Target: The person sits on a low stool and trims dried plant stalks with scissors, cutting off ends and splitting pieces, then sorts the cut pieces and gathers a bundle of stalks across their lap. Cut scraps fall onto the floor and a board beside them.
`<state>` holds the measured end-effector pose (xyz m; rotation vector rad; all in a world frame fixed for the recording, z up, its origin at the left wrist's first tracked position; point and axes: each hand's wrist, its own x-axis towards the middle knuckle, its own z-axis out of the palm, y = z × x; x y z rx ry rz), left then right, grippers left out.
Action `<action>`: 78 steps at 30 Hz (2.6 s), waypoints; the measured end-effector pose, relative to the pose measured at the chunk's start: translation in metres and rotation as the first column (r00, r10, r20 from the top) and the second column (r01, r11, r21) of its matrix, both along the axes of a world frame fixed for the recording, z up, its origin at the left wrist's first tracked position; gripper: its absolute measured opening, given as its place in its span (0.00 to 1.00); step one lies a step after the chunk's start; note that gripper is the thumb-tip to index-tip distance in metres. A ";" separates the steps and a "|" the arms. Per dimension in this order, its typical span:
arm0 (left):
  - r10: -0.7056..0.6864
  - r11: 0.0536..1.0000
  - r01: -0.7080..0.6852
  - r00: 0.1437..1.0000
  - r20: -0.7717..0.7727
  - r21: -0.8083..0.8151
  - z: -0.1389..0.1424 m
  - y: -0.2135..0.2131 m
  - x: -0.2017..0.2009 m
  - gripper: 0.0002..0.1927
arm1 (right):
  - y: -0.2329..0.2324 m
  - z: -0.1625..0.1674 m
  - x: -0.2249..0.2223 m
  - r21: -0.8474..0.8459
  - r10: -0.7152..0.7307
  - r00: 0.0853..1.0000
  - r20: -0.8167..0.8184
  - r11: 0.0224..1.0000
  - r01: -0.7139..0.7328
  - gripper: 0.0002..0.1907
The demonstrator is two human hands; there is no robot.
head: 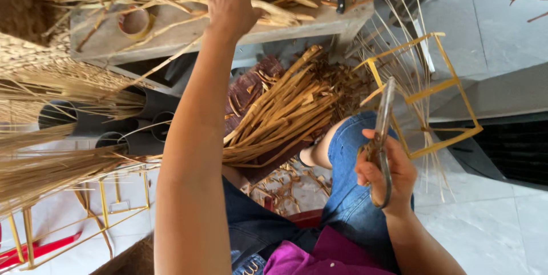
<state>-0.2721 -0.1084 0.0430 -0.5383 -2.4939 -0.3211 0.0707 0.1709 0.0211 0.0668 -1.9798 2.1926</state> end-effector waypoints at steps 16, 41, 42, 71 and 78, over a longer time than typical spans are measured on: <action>0.125 0.968 -0.244 0.671 0.731 0.059 -0.175 -0.027 0.131 0.12 | -0.029 0.055 -0.046 -0.061 0.040 0.993 -0.115 0.997 -0.047 0.20; 0.068 0.939 -0.220 0.874 0.482 0.265 -0.105 -0.029 0.165 0.07 | -0.038 0.008 -0.118 -0.235 0.136 0.969 0.204 0.968 -0.086 0.25; 0.088 0.918 -0.250 0.885 0.458 0.308 -0.100 -0.029 0.166 0.07 | -0.038 0.006 -0.117 -0.202 0.125 0.970 0.210 0.976 -0.083 0.25; -0.754 0.097 -0.184 0.628 0.193 0.978 -0.014 0.015 0.226 0.19 | -0.064 -0.002 -0.097 -0.075 0.264 0.961 0.086 0.963 -0.258 0.29; -0.657 0.068 -0.130 0.741 0.143 0.989 -0.017 0.030 0.230 0.11 | -0.077 -0.011 -0.088 -0.007 0.311 0.950 0.007 0.950 -0.311 0.36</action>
